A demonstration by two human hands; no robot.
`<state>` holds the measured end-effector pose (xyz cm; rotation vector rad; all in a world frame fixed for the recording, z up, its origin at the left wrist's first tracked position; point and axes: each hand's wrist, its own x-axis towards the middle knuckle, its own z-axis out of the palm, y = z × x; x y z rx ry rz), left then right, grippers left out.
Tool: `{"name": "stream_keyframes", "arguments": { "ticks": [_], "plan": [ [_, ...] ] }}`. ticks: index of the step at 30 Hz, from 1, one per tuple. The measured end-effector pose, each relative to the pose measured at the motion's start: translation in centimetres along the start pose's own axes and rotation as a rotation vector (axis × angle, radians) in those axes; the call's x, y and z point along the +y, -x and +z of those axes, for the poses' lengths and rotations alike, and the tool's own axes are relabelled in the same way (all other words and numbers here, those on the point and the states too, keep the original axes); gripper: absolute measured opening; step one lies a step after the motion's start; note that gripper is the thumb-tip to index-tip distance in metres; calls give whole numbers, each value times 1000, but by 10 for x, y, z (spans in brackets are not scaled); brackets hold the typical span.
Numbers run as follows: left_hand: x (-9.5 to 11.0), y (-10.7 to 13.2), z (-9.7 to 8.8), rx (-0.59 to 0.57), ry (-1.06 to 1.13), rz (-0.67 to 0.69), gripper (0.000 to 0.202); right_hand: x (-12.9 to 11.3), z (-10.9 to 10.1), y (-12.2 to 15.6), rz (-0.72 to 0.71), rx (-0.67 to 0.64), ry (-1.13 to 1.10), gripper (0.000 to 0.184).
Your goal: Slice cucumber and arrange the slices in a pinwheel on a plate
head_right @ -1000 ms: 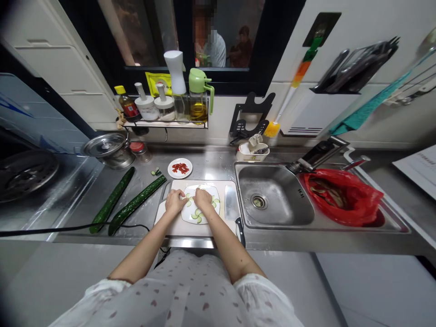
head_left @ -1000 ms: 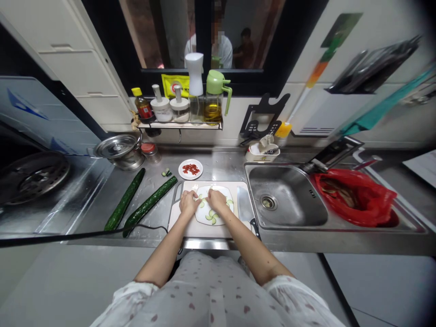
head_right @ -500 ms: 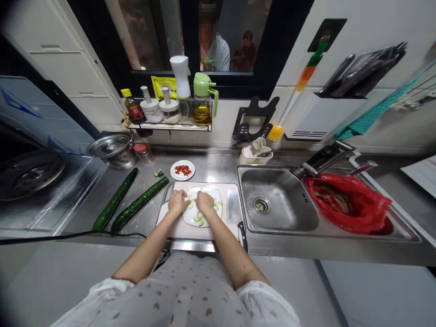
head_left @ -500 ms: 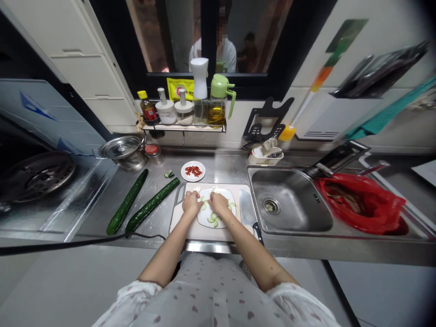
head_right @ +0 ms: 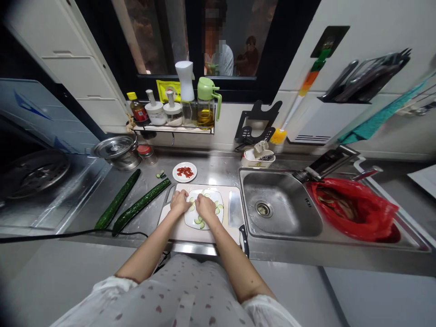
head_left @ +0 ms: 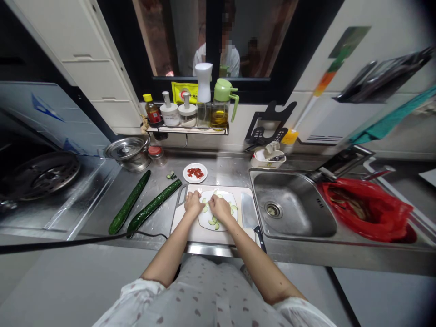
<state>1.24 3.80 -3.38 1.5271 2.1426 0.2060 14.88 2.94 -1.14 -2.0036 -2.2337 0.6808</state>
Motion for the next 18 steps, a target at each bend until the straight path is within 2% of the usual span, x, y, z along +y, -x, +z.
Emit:
{"name": "stream_keyframes", "arguments": {
  "ticks": [10,18],
  "plan": [
    [11,1,1,5,-29,23,31,30,-9,32,-20,70,-191,23],
    [3,-2,-1,-29,3,-1,32,38,-14,44,-51,139,-317,24]
  ]
}}
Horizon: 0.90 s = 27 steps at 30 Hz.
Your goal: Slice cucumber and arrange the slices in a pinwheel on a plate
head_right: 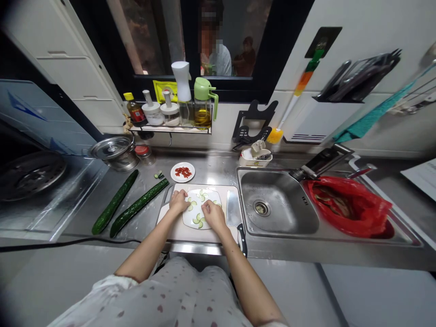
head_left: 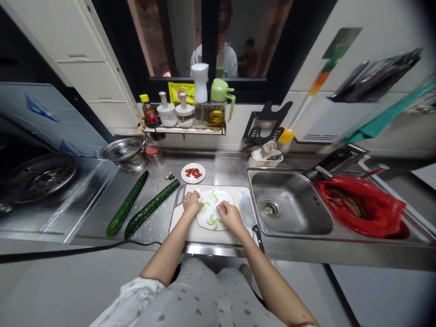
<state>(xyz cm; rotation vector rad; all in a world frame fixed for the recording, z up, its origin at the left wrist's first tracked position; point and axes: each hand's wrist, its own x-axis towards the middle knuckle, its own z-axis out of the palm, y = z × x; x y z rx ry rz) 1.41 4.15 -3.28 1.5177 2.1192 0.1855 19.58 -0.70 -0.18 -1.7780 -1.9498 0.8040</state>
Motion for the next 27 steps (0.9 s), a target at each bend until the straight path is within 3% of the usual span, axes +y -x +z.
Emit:
{"name": "stream_keyframes", "arguments": {
  "ticks": [10,15,23,27],
  "plan": [
    [-12,-3,-3,0,110,29,31,4,-4,-2,8,22,-61,25],
    [-16,-10,-12,108,206,47,25,5,-5,-1,17,32,-92,25],
    [-35,-57,-52,300,209,-8,21,14,-7,15,-4,65,-197,27],
    [-37,-84,-62,337,147,-68,25,15,-9,19,-3,95,-217,28]
  ]
}}
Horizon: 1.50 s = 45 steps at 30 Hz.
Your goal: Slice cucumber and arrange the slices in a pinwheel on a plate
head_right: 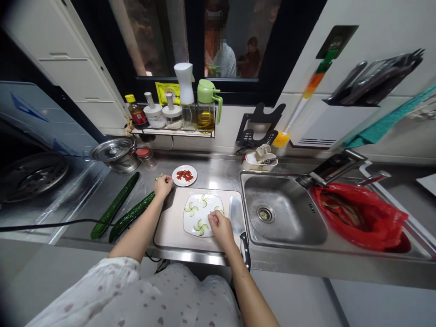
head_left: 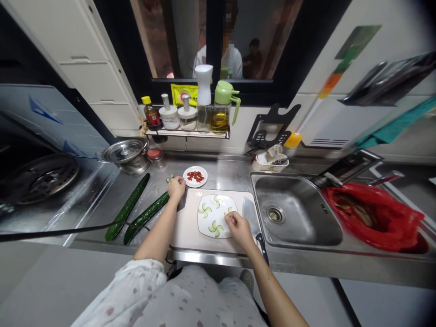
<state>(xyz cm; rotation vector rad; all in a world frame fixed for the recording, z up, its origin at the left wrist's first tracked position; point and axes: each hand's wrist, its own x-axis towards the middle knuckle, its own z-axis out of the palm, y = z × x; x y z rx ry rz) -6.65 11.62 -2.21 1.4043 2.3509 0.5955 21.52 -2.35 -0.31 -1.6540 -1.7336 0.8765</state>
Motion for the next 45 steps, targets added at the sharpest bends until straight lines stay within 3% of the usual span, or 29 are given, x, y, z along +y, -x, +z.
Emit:
{"name": "stream_keyframes", "arguments": {
  "ticks": [8,20,33,41,45],
  "plan": [
    [10,-27,15,-8,-217,84,28,9,-4,1,-12,14,-70,31],
    [10,-45,34,-9,-331,188,30,16,-12,5,44,21,-68,30],
    [11,-50,41,-29,-363,185,35,25,-13,9,68,17,-52,32],
    [11,-51,39,-42,-326,214,30,25,-13,11,61,18,-49,32],
    [10,-51,36,-24,-251,167,26,25,-12,10,71,10,-48,32]
  ]
}}
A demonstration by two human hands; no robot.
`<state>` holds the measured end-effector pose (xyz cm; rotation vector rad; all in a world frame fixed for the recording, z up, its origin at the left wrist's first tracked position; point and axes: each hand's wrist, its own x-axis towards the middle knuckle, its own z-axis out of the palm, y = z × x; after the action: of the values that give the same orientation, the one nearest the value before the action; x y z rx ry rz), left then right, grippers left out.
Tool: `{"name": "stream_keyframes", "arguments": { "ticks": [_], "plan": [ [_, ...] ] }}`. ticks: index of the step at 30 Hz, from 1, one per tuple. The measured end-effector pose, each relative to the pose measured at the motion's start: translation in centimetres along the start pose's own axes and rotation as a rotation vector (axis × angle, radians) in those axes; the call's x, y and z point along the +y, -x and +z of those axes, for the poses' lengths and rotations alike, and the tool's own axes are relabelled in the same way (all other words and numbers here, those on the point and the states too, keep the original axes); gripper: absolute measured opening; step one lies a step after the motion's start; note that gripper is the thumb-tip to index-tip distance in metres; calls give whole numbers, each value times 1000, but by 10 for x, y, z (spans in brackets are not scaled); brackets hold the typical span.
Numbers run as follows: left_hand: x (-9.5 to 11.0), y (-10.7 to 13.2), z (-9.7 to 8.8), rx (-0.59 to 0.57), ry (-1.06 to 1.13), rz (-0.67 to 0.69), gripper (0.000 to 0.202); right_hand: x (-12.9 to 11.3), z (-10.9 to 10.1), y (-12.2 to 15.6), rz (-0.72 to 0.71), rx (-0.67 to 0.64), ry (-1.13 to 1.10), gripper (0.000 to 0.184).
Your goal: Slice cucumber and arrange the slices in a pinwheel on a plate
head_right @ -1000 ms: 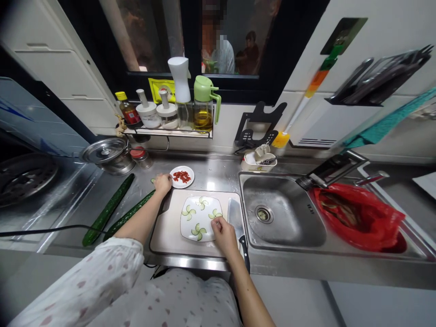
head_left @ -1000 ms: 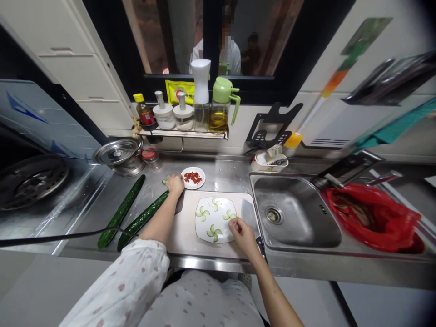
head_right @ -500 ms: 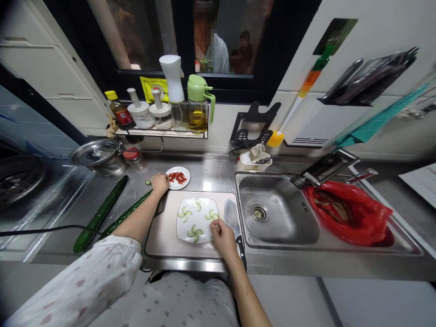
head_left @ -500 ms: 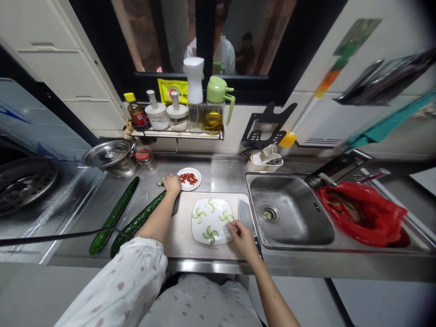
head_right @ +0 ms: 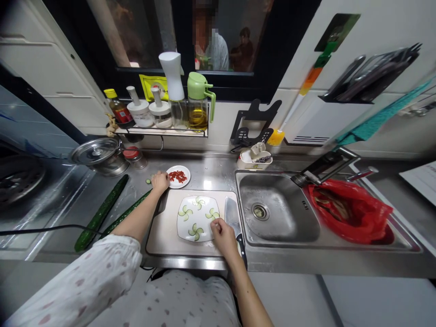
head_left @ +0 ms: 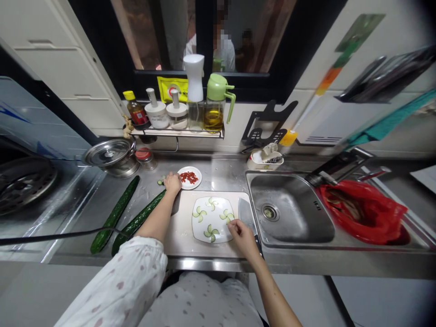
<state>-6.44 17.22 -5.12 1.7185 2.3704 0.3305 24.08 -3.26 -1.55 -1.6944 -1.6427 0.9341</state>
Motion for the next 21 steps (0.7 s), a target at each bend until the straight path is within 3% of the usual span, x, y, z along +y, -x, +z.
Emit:
{"name": "stream_keyframes", "arguments": {
  "ticks": [3,7,10,16,21],
  "plan": [
    [0,1,0,53,216,-105,22,-2,0,-1,-2,-4,-9,31],
    [9,9,2,75,788,-207,20,-9,1,-6,-21,-5,-25,32],
    [18,23,0,49,1135,-193,20,-15,3,-14,-47,-5,-39,31],
    [31,63,-20,-216,1381,-105,27,-33,4,-34,-105,-3,-47,28],
    [42,93,-37,-399,1447,7,32,-57,1,-53,-183,-28,-50,25]
  ]
}}
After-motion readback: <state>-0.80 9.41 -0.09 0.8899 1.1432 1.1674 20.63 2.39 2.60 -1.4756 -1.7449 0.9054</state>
